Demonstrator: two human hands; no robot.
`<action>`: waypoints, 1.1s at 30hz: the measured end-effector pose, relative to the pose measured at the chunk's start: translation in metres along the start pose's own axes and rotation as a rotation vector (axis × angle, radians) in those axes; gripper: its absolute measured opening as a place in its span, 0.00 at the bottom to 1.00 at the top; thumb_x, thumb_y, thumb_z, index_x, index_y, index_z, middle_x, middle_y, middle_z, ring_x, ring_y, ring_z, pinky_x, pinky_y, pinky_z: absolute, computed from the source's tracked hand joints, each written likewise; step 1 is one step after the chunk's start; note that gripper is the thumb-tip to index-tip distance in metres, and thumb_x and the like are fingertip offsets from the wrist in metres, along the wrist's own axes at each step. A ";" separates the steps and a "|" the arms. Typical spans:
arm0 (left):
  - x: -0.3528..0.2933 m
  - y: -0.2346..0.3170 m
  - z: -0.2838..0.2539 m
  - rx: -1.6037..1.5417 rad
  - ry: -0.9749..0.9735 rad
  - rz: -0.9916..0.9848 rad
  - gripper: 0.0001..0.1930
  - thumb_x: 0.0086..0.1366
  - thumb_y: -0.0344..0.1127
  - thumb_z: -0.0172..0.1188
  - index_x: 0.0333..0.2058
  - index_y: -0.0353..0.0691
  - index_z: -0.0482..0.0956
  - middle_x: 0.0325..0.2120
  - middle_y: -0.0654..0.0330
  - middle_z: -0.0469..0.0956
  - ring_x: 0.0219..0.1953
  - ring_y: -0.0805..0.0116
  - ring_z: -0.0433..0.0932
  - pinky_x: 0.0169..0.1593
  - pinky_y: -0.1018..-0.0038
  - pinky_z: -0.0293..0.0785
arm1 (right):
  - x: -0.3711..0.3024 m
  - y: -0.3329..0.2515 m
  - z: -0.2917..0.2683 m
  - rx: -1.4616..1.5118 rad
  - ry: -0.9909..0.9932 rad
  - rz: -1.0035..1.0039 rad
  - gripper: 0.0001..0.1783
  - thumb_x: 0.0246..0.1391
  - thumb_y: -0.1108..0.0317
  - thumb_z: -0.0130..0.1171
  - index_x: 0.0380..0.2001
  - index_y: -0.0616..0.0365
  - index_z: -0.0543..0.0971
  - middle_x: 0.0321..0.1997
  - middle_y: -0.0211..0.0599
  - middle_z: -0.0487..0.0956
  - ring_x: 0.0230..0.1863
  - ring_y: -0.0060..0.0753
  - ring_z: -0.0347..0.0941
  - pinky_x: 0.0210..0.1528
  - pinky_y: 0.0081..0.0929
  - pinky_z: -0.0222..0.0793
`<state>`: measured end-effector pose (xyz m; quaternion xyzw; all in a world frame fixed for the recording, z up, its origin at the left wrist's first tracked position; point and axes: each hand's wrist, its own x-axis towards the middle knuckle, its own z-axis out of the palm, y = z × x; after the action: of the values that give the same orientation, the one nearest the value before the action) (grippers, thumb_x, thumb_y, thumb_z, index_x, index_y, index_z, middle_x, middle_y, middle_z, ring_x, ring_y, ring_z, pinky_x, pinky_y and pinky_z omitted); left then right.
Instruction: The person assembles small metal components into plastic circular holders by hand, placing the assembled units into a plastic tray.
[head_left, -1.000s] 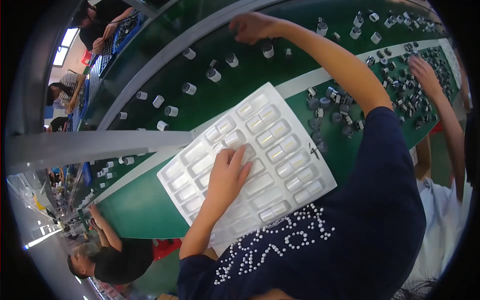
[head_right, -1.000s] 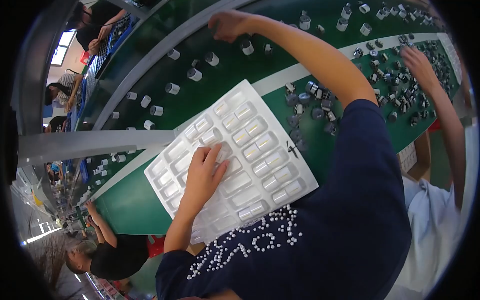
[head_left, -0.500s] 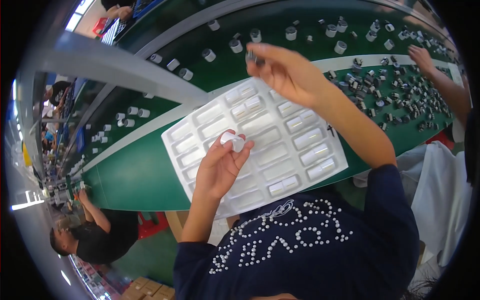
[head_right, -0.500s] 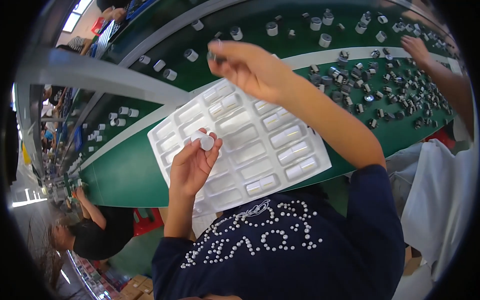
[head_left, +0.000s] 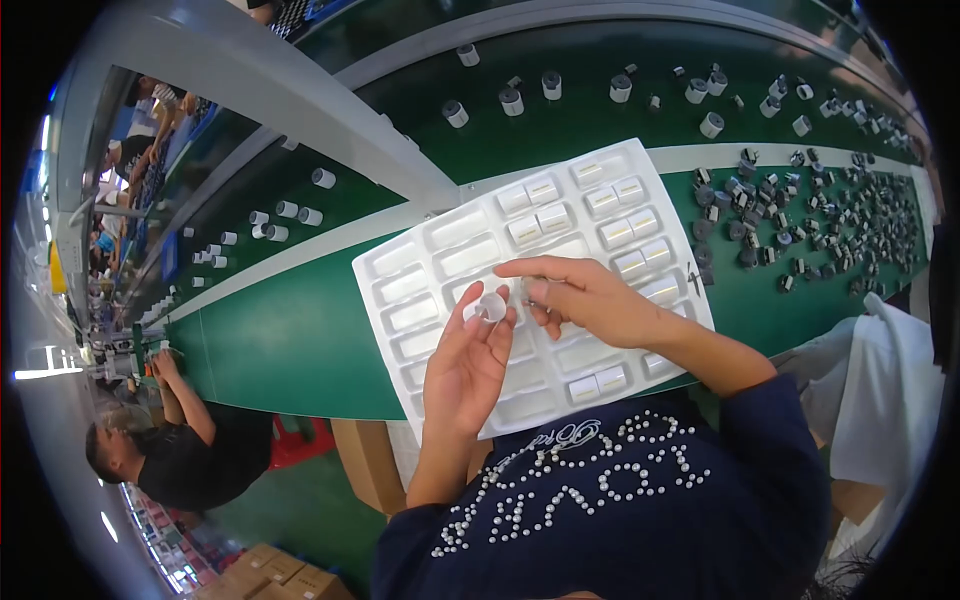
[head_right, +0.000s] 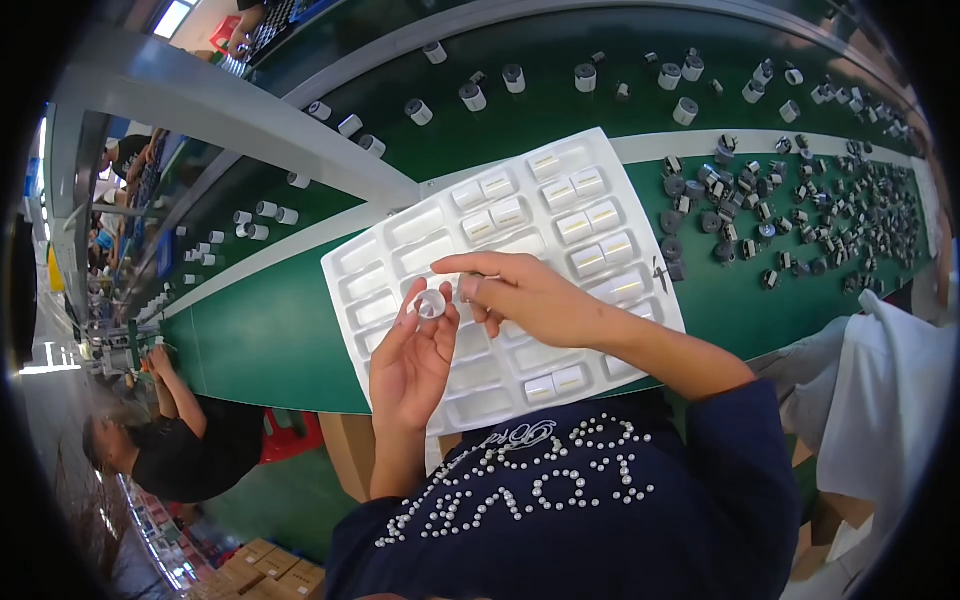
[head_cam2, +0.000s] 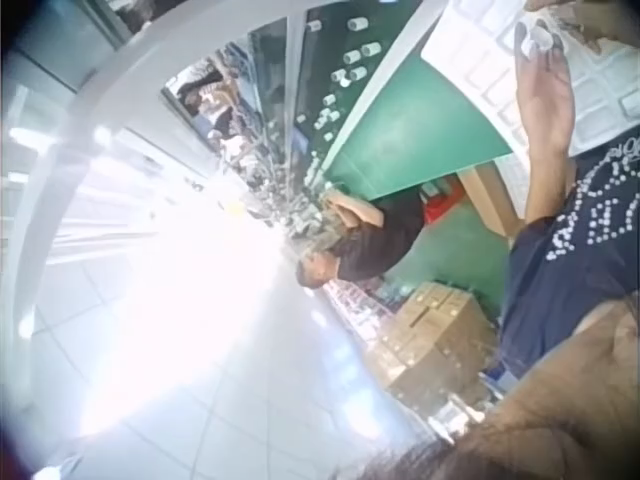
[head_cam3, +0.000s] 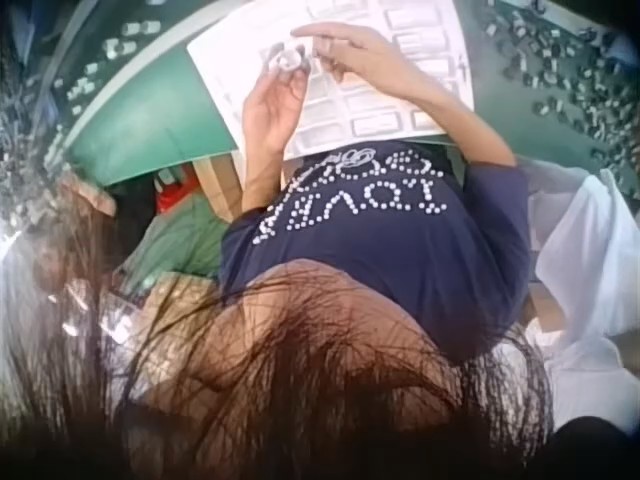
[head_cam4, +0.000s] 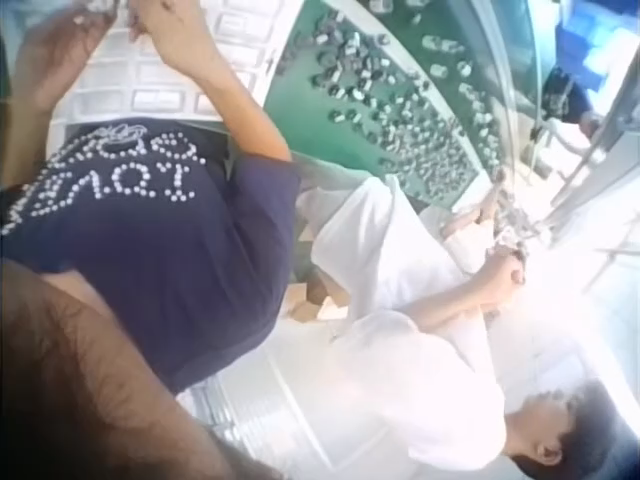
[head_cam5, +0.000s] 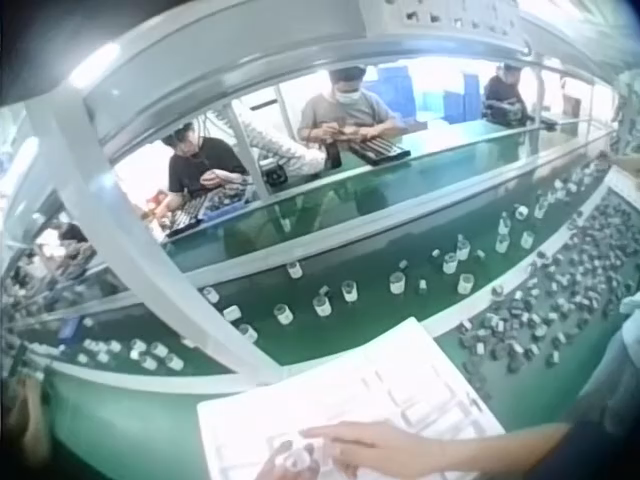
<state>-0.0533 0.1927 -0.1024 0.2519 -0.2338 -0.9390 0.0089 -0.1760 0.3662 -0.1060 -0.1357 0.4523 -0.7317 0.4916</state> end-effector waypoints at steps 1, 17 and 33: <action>0.001 -0.001 0.001 -0.009 0.002 0.004 0.25 0.71 0.28 0.50 0.65 0.31 0.59 0.58 0.43 0.69 0.56 0.54 0.74 0.62 0.69 0.72 | -0.002 -0.001 0.001 -0.298 0.029 -0.103 0.24 0.64 0.71 0.56 0.63 0.59 0.70 0.42 0.30 0.71 0.38 0.19 0.71 0.36 0.19 0.69; 0.007 -0.023 -0.003 0.125 -0.035 0.122 0.23 0.71 0.25 0.51 0.63 0.28 0.63 0.53 0.51 0.74 0.55 0.64 0.76 0.61 0.69 0.73 | 0.004 -0.007 -0.009 -0.784 0.108 -0.574 0.20 0.41 0.74 0.77 0.41 0.60 0.84 0.40 0.36 0.80 0.35 0.27 0.78 0.37 0.22 0.76; 0.012 -0.024 -0.009 0.728 -0.064 0.222 0.33 0.59 0.19 0.66 0.62 0.29 0.64 0.50 0.53 0.76 0.49 0.70 0.78 0.49 0.76 0.78 | 0.020 0.004 -0.010 -1.482 -0.131 -1.081 0.09 0.42 0.69 0.66 0.28 0.56 0.77 0.34 0.31 0.76 0.35 0.31 0.77 0.27 0.26 0.74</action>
<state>-0.0572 0.2086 -0.1260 0.1822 -0.5780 -0.7954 0.0130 -0.1898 0.3547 -0.1194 -0.6503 0.6518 -0.3756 -0.1054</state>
